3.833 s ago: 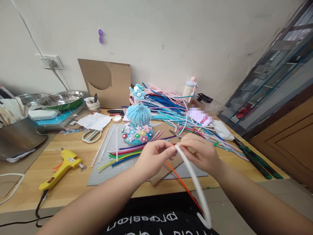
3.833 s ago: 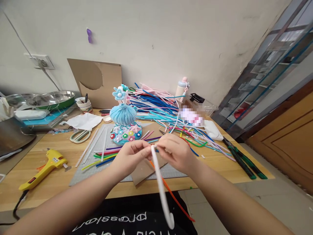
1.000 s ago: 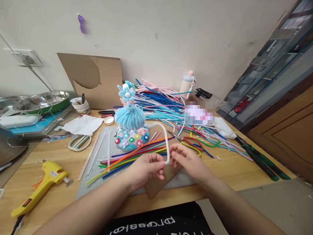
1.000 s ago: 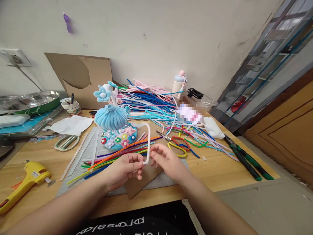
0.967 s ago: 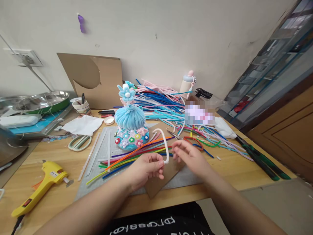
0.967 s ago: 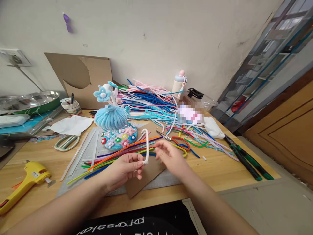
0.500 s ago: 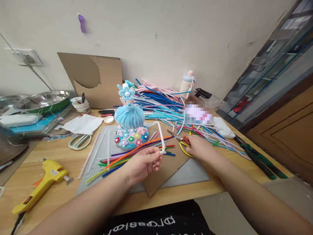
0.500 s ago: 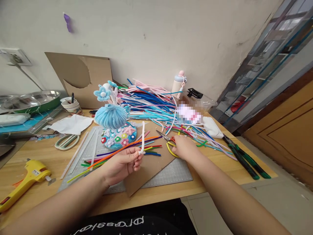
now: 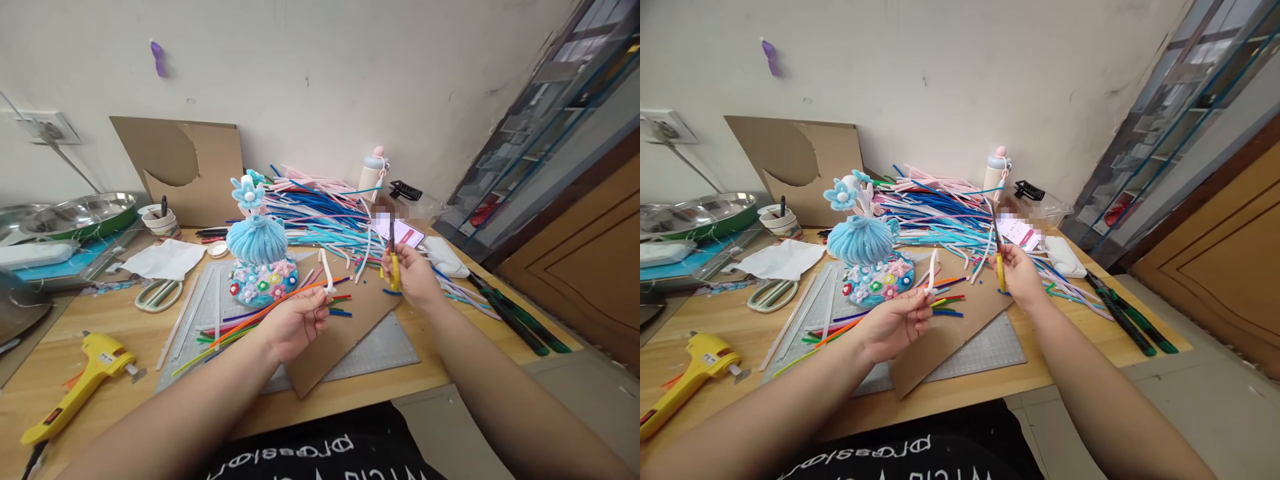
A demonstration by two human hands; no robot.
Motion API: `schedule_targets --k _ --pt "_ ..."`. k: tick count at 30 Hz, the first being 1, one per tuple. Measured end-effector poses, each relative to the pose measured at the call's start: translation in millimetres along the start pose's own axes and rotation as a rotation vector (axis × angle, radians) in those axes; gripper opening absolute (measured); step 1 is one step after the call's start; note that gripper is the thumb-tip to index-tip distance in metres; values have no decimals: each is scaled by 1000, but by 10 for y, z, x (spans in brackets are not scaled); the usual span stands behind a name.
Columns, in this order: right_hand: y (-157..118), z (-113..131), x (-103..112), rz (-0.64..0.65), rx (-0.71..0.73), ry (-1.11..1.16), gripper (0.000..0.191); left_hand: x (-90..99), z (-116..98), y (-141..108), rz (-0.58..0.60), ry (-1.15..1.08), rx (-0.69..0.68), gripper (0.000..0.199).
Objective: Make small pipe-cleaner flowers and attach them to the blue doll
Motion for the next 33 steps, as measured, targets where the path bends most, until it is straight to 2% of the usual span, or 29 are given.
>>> schedule_targets --k 1,3,5,7,9,13,21,24,29,33 --pt "-76 71 -22 31 9 65 36 -23 -11 20 15 -4 -22 17" --pt "-284 203 -126 228 27 290 42 -77 -45 50 49 -14 -76 18" --pt "-536 292 -261 447 47 295 46 -130 -84 64 78 -30 -130 18" --pt "-742 307 -340 428 -2 215 42 -170 -112 64 95 -42 -168 18" --pt "-887 333 -397 410 31 41 38 -196 -121 56 108 -47 -184 18" --pt "-992 438 -441 452 67 -172 29 -223 -100 38 130 -45 -181 15" --pt "-1014 483 -462 472 47 -199 28 -244 -133 12 152 -65 -222 13" --pt "-1029 474 -485 481 44 -199 28 -244 -97 10 139 -21 -168 12" --pt "-1002 523 -492 466 128 -125 25 -246 -3 32 129 42 -102 13" --pt "-1002 518 -497 473 87 -35 29 -249 14 51 108 56 -80 15"
Point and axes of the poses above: each hand's wrist, its own y-axis towards the middle knuckle, its own x-axis out of the back of the hand, z = x × y, the point moved 3 cm from there along y, towards the middle knuckle, and after that the axes turned 1 degree about z, right-handed, at the moved point
